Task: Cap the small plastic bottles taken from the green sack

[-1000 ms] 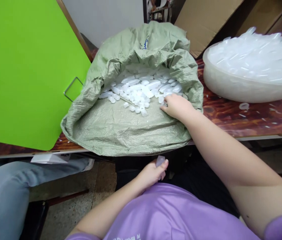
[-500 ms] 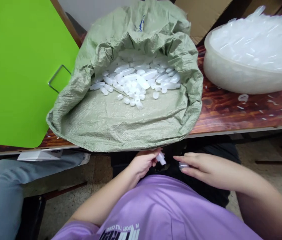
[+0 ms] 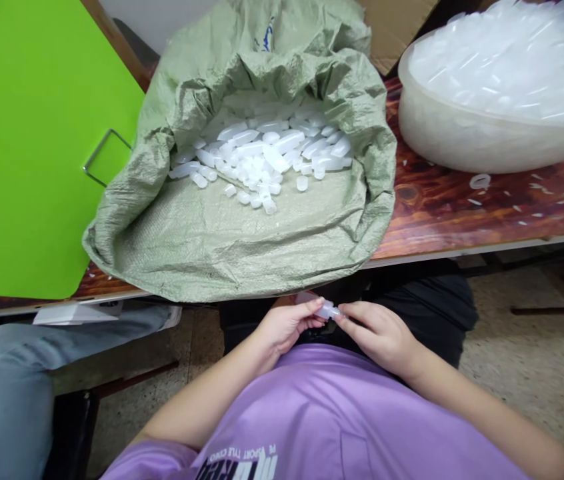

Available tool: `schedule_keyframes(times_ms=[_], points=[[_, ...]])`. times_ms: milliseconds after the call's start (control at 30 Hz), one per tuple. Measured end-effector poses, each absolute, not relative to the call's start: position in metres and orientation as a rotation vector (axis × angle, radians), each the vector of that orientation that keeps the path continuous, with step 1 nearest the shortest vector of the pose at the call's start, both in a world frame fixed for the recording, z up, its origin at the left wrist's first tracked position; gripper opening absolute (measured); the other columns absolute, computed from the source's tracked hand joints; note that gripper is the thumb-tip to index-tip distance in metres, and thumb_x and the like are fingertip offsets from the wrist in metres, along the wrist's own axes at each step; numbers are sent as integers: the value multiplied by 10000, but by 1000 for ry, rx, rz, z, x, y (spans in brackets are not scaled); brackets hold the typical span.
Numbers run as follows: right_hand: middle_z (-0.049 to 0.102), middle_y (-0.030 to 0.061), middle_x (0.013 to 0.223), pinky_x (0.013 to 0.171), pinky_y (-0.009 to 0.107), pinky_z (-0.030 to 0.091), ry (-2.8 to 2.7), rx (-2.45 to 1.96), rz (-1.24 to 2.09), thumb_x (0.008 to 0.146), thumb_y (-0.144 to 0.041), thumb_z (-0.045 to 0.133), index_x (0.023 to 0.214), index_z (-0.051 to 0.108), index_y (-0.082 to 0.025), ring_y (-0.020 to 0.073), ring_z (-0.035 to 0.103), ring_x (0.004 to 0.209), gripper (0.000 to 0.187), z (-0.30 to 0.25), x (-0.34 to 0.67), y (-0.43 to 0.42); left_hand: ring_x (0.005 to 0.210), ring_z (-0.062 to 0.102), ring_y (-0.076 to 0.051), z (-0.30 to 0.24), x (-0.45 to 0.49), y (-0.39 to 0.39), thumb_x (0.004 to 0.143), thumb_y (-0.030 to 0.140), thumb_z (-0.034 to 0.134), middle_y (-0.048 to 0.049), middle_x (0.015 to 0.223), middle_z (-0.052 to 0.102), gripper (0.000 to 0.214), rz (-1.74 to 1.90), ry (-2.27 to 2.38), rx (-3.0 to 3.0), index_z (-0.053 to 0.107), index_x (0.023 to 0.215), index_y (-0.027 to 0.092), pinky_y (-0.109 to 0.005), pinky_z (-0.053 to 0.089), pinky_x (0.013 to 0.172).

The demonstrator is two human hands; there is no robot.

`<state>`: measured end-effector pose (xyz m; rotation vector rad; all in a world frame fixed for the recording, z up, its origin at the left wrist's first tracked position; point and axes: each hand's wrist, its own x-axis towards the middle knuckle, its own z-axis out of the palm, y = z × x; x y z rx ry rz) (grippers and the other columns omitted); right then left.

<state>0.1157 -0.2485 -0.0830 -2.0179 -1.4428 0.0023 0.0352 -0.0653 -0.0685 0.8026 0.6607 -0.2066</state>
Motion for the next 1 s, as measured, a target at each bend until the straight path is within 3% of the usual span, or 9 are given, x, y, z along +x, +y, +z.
schedule_keyframes(times_ms=[133,267,333,467,533,633,800,900,1000], points=[[675,75,827,669,310,517,-1060,-1980,426,852,-409,502,870,648,-190,187,629,750,264,-85,116,-235,565,564,-86,-70,33,-64,584,292,794,-54,680,632,304,-241,679,831,672,760,76,-189,453,563],[561,42,521,476,269,464,-513,-1831,999,904,-571,216,646,546,-163,137,522,459,585,-91,112,-223,575,573,-106,-67,35,-65,593,293,788,-71,696,640,333,-259,581,886,685,823,74,-204,457,569],[622,82,699,584,296,505,-552,-1869,785,911,-546,235,808,584,-141,156,580,594,545,-96,111,-226,570,566,-105,-66,37,-66,604,287,780,-76,708,643,315,-234,572,886,687,818,76,-209,456,568],[582,125,1084,858,351,482,-939,-1960,138,811,-377,577,1100,544,-178,203,580,959,353,-98,113,-238,600,570,-92,-70,39,-65,570,249,799,-70,757,655,307,-154,684,818,701,812,87,-198,468,602],[612,95,968,807,326,499,-982,-1970,230,840,-337,541,976,597,-193,189,597,894,206,-96,113,-239,594,573,-89,-74,39,-65,566,236,800,-66,754,655,306,-153,707,810,699,812,84,-196,474,598],[594,52,726,612,272,511,-661,-1872,582,920,-401,365,815,582,-167,142,588,639,336,-98,109,-232,580,576,-88,-76,38,-65,609,233,777,-79,765,653,286,-207,700,817,684,816,59,-191,477,571],[615,77,907,741,315,503,-642,-1797,587,796,-474,570,1010,561,-178,175,597,796,365,-106,103,-225,564,576,-78,-75,38,-64,648,177,747,-58,745,642,215,-132,704,764,652,804,65,-185,489,566],[594,58,683,576,296,491,-492,-1796,818,895,-540,323,879,560,-155,148,565,577,452,-107,104,-225,544,577,-88,-77,36,-63,667,173,733,-42,674,619,196,-172,718,746,616,786,68,-184,489,539],[622,99,882,711,338,492,-630,-1903,653,850,-562,415,977,557,-155,185,599,758,449,-106,106,-226,533,580,-97,-81,34,-62,711,177,697,-35,628,605,168,-155,729,726,584,784,77,-192,494,537]])
